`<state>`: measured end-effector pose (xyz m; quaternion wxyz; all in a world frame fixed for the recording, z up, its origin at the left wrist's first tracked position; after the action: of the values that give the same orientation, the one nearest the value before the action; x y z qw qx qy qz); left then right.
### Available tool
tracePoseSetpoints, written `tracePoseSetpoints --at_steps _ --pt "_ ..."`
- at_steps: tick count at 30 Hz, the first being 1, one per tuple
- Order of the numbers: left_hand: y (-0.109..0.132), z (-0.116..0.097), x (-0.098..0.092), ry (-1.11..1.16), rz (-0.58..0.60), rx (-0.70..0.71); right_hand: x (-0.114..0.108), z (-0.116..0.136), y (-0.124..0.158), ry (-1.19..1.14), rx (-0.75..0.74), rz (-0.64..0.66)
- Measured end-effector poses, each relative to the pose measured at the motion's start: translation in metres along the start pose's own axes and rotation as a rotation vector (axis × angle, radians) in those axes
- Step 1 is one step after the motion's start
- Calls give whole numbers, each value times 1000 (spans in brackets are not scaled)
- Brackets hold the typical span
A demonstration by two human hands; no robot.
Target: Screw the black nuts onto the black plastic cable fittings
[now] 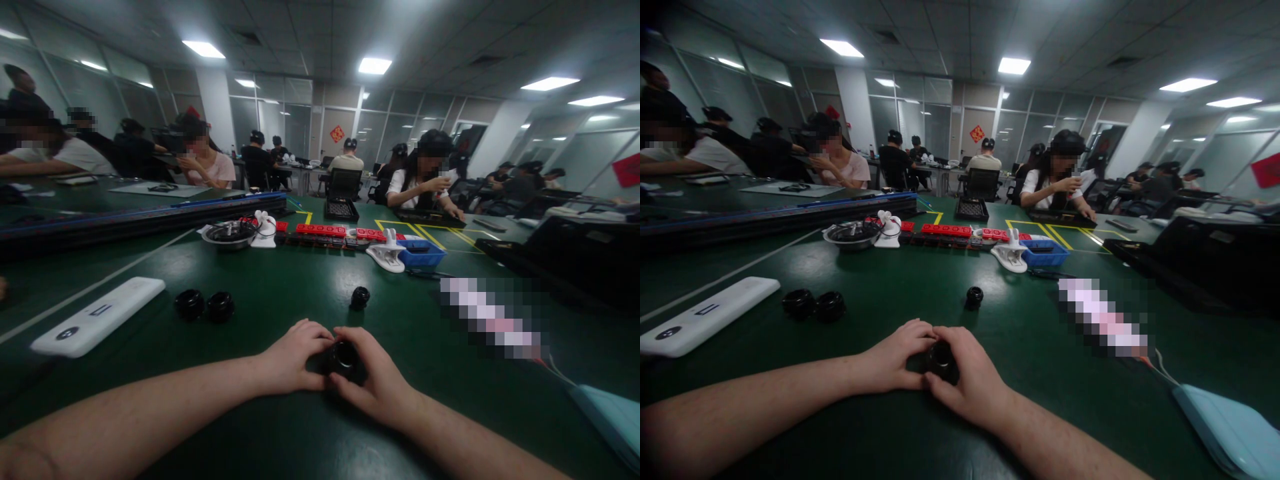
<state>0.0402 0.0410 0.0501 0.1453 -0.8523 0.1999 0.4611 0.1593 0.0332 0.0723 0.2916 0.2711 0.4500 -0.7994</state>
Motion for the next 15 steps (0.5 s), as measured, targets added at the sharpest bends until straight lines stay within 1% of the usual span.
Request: tracePoseSetpoints --at_steps 2,4,8,10,12,15 --pt "0 -1 -1 2 -9 10 -1 4 0 -19 -42 -5" --pt "1 -2 -2 -3 -11 13 1 5 -1 -24 -52 25" --pt "1 -1 -1 -23 0 7 4 1 -1 -3 4 64" --pt "1 -1 -1 -28 5 12 3 -3 -1 10 52 55" --pt "1 -1 -1 -27 6 11 3 -5 0 17 64 40" --pt "0 -2 -2 -18 3 9 0 0 0 2 -3 -4"
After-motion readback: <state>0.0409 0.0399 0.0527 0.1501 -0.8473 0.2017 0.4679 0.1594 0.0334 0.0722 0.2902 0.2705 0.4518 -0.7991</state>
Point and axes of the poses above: each hand's wrist, its own y-axis away from the middle knuckle, its own x-axis out of the palm, z = x × y, the point moved 6 cm from there along -y, towards the middle knuckle, and after that the axes turned 12 degrees about -x, right-handed, at the moved point
